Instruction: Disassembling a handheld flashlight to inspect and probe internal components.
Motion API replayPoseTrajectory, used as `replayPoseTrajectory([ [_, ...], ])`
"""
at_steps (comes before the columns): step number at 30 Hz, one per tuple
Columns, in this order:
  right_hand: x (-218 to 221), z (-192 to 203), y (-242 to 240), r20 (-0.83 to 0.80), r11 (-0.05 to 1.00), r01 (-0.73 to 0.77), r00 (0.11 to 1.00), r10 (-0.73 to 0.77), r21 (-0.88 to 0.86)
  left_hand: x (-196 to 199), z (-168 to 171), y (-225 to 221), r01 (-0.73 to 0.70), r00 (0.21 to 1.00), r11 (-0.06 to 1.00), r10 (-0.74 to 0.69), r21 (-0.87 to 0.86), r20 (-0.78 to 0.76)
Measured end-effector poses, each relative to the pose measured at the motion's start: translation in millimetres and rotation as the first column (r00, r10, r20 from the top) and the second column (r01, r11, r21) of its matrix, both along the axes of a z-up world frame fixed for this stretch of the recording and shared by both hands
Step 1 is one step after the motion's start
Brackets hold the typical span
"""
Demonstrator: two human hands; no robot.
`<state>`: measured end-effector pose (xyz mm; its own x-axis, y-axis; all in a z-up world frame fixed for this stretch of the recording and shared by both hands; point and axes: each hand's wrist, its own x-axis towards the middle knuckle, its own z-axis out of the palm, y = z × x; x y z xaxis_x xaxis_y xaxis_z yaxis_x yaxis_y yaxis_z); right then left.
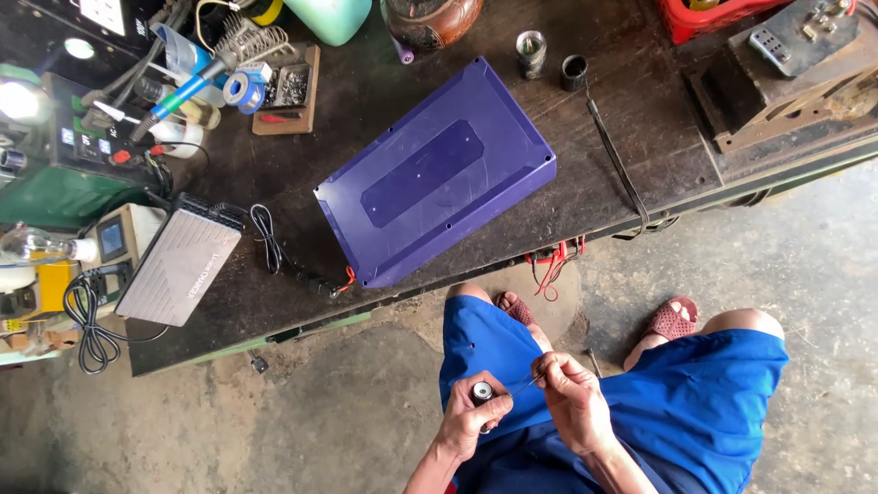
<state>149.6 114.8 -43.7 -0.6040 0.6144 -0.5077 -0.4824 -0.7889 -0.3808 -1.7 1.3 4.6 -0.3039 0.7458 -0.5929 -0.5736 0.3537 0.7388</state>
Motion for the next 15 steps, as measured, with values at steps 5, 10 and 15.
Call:
replayPoseTrajectory([
  [5,-2.1,8.9,-1.5,-0.025,1.0,0.006,1.0,-0.006,-0.003,-5.9,-1.4,-3.9,0.04,0.999,0.999,-0.04,0.013,-0.014],
  [10,-2.8,11.4,-1.2,-0.046,1.0,0.002,0.999,-0.002,0.012,-10.1,2.6,-1.2,0.061,0.997,0.998,-0.06,0.031,-0.042],
  [15,-3.3,15.6,-2.0,-0.047,1.0,0.002,0.999,-0.002,-0.002,-12.8,1.3,-1.4,0.078,0.997,0.996,-0.077,0.053,-0.016],
])
